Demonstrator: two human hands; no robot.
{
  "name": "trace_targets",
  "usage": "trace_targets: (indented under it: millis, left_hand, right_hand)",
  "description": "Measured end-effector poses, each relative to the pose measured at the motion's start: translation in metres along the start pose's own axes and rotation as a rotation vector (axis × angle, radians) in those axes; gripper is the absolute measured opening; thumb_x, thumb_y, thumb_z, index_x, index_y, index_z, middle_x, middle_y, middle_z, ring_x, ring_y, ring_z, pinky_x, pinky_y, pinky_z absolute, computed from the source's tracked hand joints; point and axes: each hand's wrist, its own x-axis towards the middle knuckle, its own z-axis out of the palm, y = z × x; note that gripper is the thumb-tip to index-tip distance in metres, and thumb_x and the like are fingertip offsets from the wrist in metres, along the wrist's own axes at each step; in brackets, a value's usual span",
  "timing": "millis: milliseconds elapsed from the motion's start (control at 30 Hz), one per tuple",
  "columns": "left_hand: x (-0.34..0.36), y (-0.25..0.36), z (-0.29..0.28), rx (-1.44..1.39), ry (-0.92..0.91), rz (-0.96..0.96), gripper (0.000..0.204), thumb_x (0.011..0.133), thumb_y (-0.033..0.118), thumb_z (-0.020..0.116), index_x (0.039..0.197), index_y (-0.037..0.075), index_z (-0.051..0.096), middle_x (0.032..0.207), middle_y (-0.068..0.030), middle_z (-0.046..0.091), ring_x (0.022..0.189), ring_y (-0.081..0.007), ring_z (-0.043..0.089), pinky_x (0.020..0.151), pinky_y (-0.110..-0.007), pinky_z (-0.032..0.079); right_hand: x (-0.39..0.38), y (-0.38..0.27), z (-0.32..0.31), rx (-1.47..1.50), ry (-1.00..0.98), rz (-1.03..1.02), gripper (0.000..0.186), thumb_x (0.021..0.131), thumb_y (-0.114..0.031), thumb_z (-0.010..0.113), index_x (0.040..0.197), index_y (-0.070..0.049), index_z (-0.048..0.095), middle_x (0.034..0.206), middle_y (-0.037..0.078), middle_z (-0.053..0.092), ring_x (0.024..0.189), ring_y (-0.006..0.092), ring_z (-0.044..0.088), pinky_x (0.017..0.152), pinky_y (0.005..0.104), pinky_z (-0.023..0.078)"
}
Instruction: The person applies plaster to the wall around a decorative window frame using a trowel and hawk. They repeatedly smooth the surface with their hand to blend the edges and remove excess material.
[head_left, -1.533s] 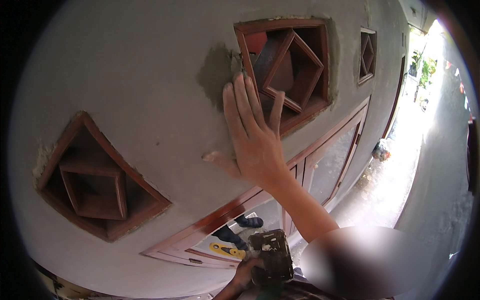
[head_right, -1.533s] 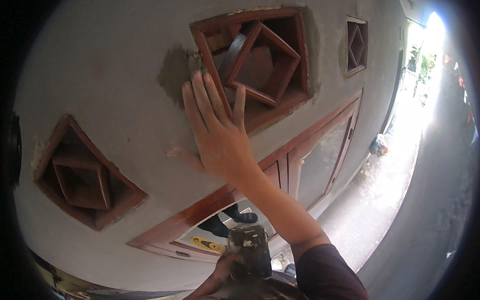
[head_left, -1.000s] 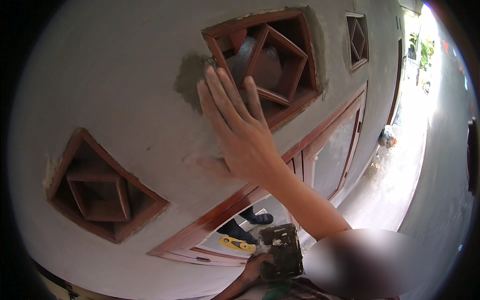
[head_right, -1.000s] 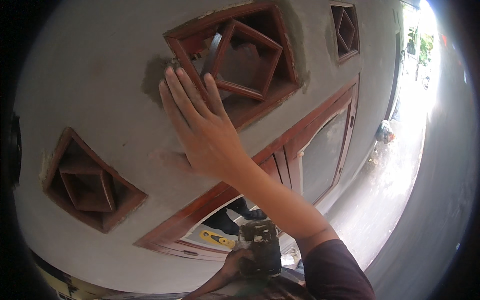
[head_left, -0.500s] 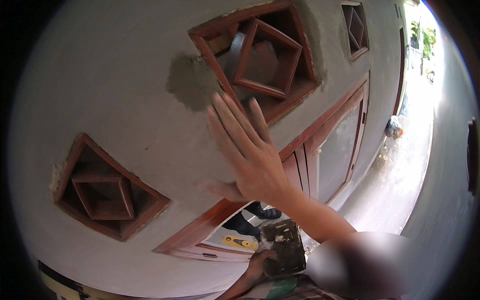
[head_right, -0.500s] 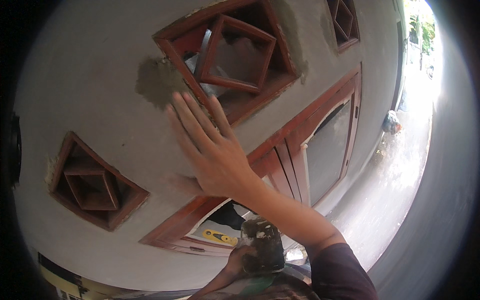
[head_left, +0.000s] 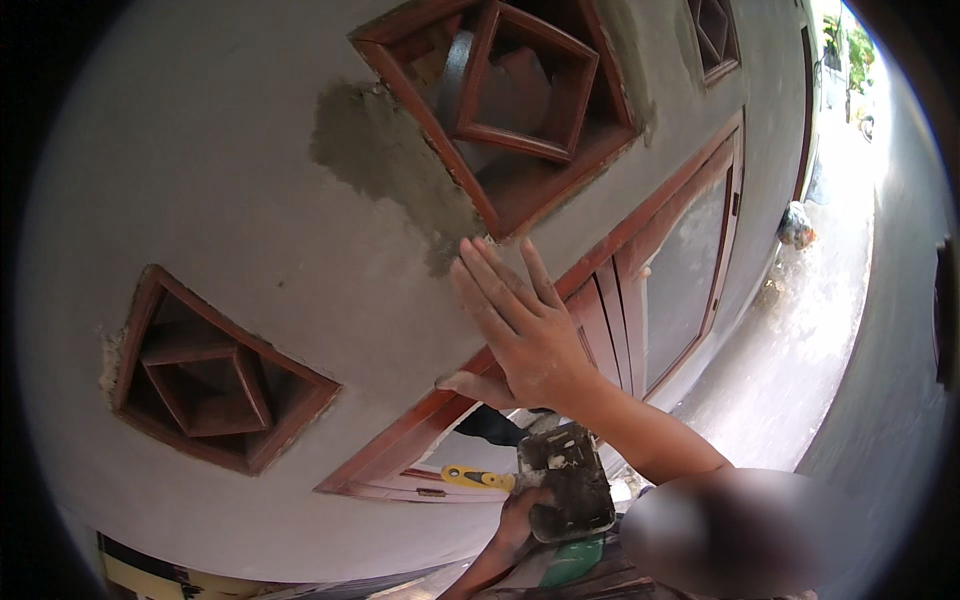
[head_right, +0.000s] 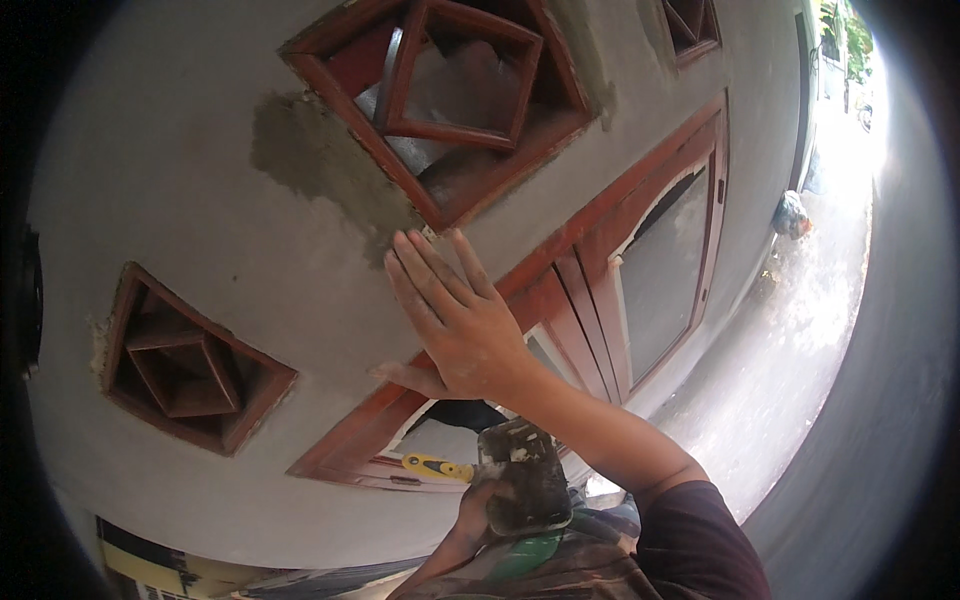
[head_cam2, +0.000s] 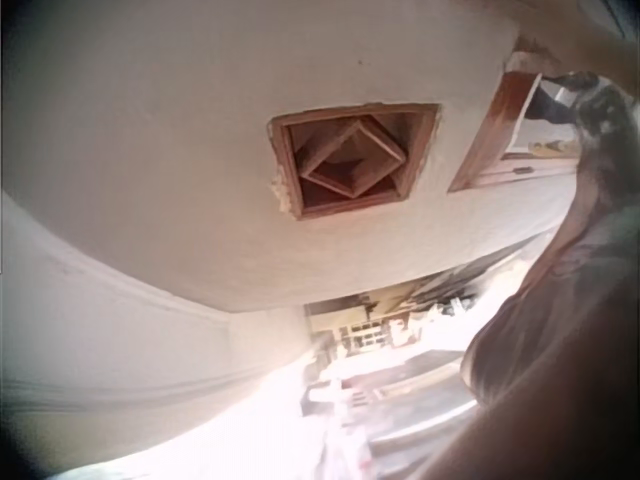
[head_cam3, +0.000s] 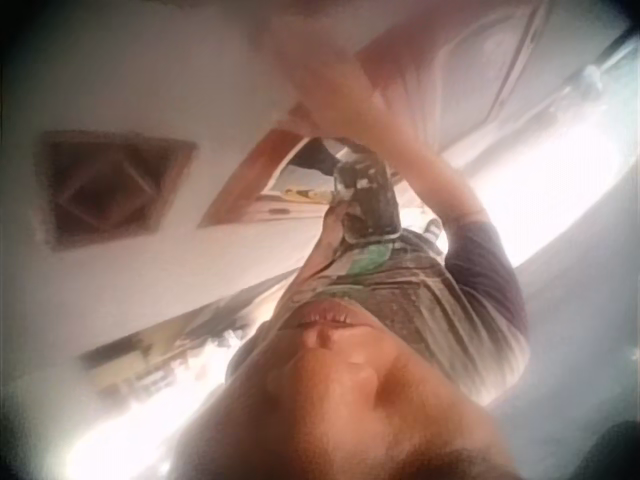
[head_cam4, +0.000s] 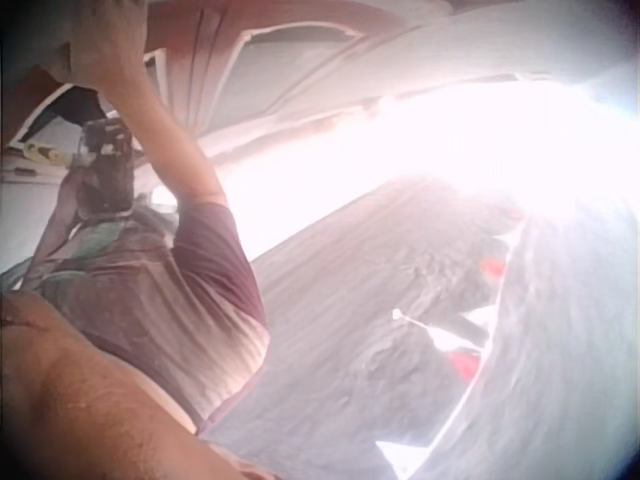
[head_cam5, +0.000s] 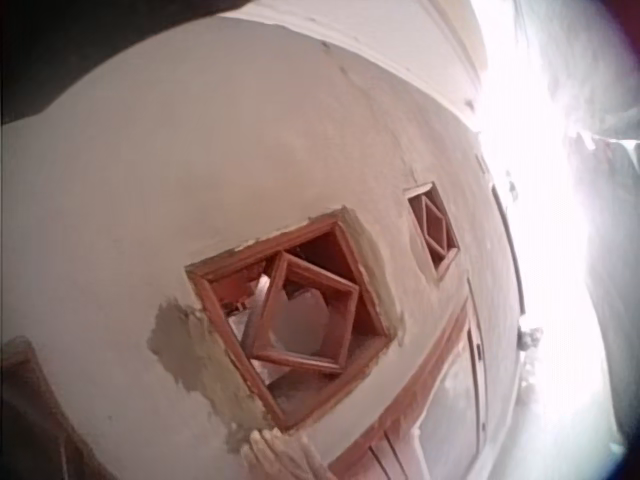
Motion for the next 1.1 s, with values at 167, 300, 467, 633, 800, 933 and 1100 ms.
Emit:
trace_targets:
  millis: [167,300,467,633,800,933,1100]
  left_hand:
    - [0.008,-0.013,-0.007,0.043,-0.028,0.006,0.027,0.093,0.008,0.061,0.114,-0.006,0.067,0.108,-0.0163,0.072,0.096,-0.0244,0.072,0.088,-0.035,0.059]
    - [0.021,-0.026,-0.014,0.022,-0.067,0.086,0.025,0.092,0.007,0.061,0.113,-0.005,0.068,0.107,-0.0148,0.072,0.098,-0.024,0.071,0.089,-0.035,0.058]
    - [0.053,-0.064,-0.054,0.192,-0.063,0.179,0.027,0.091,0.007,0.062,0.115,-0.005,0.066,0.107,-0.015,0.071,0.099,-0.0241,0.07,0.091,-0.034,0.057]
    - [0.015,-0.012,0.0,-0.04,-0.03,-0.004,0.023,0.089,0.006,0.062,0.109,-0.004,0.069,0.109,-0.0141,0.072,0.102,-0.0218,0.069,0.094,-0.034,0.055]
    - [0.043,-0.046,-0.034,0.08,-0.039,0.068,0.027,0.091,0.006,0.06,0.114,-0.005,0.067,0.112,-0.0147,0.071,0.106,-0.023,0.068,0.096,-0.034,0.054]
    - [0.034,-0.036,-0.022,-0.03,0.016,0.0,0.031,0.091,0.006,0.057,0.12,-0.005,0.065,0.115,-0.0149,0.07,0.108,-0.0244,0.068,0.098,-0.035,0.053]
    - [0.014,-0.013,0.014,-0.098,0.008,-0.014,0.032,0.096,0.015,0.055,0.119,-0.006,0.062,0.111,-0.0176,0.069,0.097,-0.0265,0.069,0.09,-0.039,0.056]
  right_hand:
    - [0.037,0.007,0.003,-0.034,0.159,-0.031,0.105,0.081,-0.067,0.071,0.148,0.009,0.044,0.16,0.025,0.037,0.151,0.0382,0.034,0.125,0.0545,0.02]
    - [0.034,0.015,0.029,0.029,0.169,-0.015,0.105,0.081,-0.067,0.071,0.148,0.009,0.045,0.16,0.025,0.037,0.151,0.0379,0.035,0.124,0.0527,0.023]
    - [0.002,0.012,0.021,0.085,0.053,-0.006,0.099,0.083,-0.061,0.07,0.148,0.009,0.045,0.161,0.024,0.036,0.151,0.037,0.034,0.125,0.0505,0.026]
    - [0.024,0.014,0.015,0.058,0.207,-0.044,0.095,0.084,-0.061,0.07,0.146,0.007,0.048,0.16,0.025,0.036,0.151,0.0374,0.033,0.124,0.0543,0.024]
    - [0.041,0.015,0.029,0.146,0.19,-0.029,0.096,0.084,-0.061,0.07,0.148,0.007,0.047,0.16,0.025,0.037,0.153,0.0373,0.03,0.124,0.0555,0.023]
    - [0.015,0.014,0.025,0.212,0.093,-0.024,0.094,0.084,-0.06,0.07,0.148,0.005,0.047,0.159,0.024,0.039,0.151,0.0373,0.033,0.124,0.0574,0.022]
    - [-0.002,0.018,0.02,0.24,0.156,-0.023,0.091,0.082,-0.056,0.072,0.15,-0.002,0.048,0.157,0.017,0.042,0.145,0.0327,0.04,0.123,0.0641,0.021]
